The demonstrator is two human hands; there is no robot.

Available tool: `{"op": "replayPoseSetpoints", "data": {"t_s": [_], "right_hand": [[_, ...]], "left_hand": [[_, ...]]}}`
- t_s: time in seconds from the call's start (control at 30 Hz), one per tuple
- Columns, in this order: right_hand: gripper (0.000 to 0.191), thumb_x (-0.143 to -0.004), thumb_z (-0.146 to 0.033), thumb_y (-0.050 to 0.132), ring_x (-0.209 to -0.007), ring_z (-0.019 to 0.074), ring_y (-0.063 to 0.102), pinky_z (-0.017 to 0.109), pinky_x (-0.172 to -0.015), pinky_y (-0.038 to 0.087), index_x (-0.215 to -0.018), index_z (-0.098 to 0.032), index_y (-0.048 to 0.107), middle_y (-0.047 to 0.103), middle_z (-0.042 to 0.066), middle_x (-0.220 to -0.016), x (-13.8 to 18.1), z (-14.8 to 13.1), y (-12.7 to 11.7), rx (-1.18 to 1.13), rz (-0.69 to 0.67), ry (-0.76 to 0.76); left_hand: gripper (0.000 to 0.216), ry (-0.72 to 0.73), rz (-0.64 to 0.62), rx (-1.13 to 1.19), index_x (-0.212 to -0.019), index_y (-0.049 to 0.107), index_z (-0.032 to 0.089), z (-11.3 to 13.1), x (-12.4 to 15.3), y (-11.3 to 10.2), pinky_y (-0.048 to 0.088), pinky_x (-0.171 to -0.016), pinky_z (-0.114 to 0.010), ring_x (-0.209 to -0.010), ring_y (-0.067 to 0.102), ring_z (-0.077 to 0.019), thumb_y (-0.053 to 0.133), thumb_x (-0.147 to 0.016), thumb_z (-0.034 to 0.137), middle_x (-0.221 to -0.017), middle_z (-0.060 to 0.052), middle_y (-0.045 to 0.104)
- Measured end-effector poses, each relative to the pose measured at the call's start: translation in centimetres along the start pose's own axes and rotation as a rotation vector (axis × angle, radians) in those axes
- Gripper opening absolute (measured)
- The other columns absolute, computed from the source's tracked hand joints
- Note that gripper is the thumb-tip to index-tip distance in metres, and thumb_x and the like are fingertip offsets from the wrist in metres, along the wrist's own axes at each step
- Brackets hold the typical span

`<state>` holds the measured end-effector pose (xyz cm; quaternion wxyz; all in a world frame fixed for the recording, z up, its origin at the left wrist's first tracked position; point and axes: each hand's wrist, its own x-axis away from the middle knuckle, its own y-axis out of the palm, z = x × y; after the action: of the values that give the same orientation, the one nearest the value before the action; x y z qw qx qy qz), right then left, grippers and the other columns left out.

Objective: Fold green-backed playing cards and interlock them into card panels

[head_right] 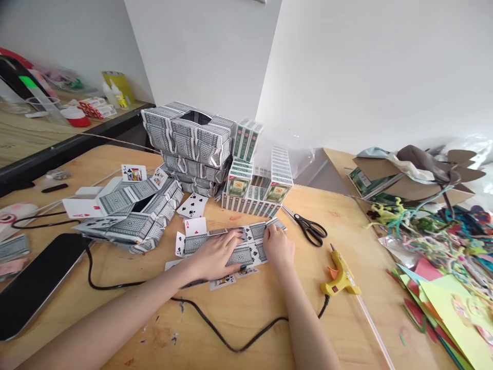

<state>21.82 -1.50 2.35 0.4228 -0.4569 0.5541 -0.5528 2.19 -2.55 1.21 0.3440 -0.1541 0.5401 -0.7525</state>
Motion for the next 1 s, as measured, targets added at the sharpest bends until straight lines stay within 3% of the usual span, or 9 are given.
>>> {"op": "replayPoseSetpoints", "data": {"t_s": [0.6, 1.0], "right_hand": [[0.035, -0.092, -0.025, 0.024, -0.077, 0.0276, 0.063, 0.033, -0.058, 0.044, -0.090, -0.014, 0.057, 0.063, 0.014, -0.085, 0.1, -1.2, 1.5, 0.185, 0.028, 0.022], [0.033, -0.092, -0.024, 0.027, -0.076, 0.0218, 0.064, 0.028, -0.060, 0.043, -0.086, -0.014, 0.058, 0.064, 0.012, -0.083, 0.5, -2.0, 1.6, 0.151, 0.056, 0.017]], "left_hand": [[0.048, 0.058, 0.084, -0.066, -0.116, 0.041, 0.014, -0.2, 0.1, 1.1, 0.034, -0.101, -0.039, -0.124, 0.037, -0.0277, 0.044, -0.082, 0.048, -0.129, -0.015, 0.041], [0.048, 0.075, 0.099, -0.075, -0.116, 0.042, 0.013, -0.2, 0.0, 1.2, 0.031, -0.103, -0.039, -0.126, 0.035, -0.0274, 0.043, -0.082, 0.048, -0.128, -0.015, 0.044]]}}
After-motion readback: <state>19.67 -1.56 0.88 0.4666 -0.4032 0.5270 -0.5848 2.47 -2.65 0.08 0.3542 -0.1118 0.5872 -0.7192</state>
